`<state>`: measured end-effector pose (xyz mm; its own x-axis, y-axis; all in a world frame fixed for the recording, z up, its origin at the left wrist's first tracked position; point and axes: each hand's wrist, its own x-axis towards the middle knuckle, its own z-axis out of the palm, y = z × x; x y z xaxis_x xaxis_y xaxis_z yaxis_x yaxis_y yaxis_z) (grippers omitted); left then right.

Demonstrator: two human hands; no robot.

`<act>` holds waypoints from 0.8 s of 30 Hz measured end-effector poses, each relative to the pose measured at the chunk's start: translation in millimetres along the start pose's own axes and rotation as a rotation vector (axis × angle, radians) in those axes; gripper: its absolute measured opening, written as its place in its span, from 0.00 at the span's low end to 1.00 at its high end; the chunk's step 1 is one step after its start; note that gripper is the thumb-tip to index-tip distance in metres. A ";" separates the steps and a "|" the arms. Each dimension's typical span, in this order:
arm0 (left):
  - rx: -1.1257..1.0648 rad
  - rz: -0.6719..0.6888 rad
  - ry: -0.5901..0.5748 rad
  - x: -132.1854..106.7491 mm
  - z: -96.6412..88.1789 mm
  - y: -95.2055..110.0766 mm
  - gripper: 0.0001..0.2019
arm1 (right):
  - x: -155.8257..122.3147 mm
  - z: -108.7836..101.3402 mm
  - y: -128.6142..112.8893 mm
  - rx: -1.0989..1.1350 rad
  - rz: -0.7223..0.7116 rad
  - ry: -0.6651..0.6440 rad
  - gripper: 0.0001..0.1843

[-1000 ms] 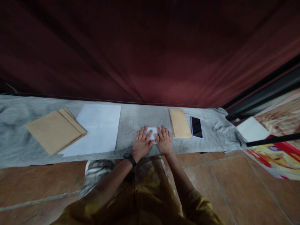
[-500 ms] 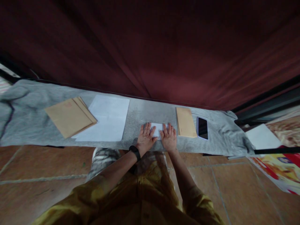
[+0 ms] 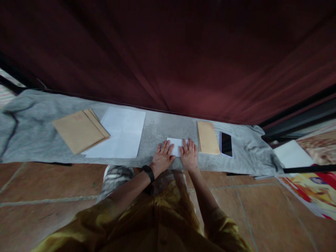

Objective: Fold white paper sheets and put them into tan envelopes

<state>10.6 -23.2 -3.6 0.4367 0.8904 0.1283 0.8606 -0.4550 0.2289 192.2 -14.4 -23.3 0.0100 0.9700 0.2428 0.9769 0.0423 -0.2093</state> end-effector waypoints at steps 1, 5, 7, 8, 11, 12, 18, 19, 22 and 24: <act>-0.020 -0.011 0.020 -2.8 1.7 -0.9 0.29 | 0.0 0.0 -0.2 0.008 0.001 0.003 0.29; -0.273 -0.103 0.071 -4.4 9.8 -6.0 0.27 | 0.6 -1.4 -1.0 0.019 0.010 0.003 0.29; -0.532 -0.241 0.103 2.8 13.6 -7.8 0.25 | 1.3 -2.6 -1.5 0.014 0.016 -0.010 0.30; -0.657 -0.315 0.123 7.6 15.4 -8.2 0.25 | 1.5 -3.1 -1.8 0.013 0.020 -0.016 0.30; -0.864 -0.460 0.175 21.6 19.3 -8.1 0.25 | 1.7 -3.9 -2.4 0.016 0.023 -0.015 0.30; -0.884 -0.476 0.184 25.0 20.0 -7.8 0.25 | 1.6 -3.9 -2.5 0.016 0.024 -0.009 0.30; -1.032 -0.603 0.216 32.1 15.3 -5.7 0.26 | 1.4 -3.2 -2.9 0.002 0.029 -0.013 0.29; -1.063 -0.633 0.216 32.7 13.3 -5.7 0.26 | 1.7 -3.4 -2.9 -0.002 0.028 -0.018 0.29; -1.152 -0.717 0.214 34.9 7.1 -6.9 0.27 | 3.0 -4.2 -2.5 -0.007 0.022 -0.026 0.28; -1.216 -0.745 0.211 35.9 3.2 -8.1 0.27 | 2.9 -5.6 -2.0 0.000 0.016 -0.016 0.28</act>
<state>20.2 12.5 -3.9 -0.1455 0.9512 -0.2723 0.0672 0.2841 0.9564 191.5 -12.9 -16.8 0.0219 0.9742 0.2245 0.9766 0.0272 -0.2134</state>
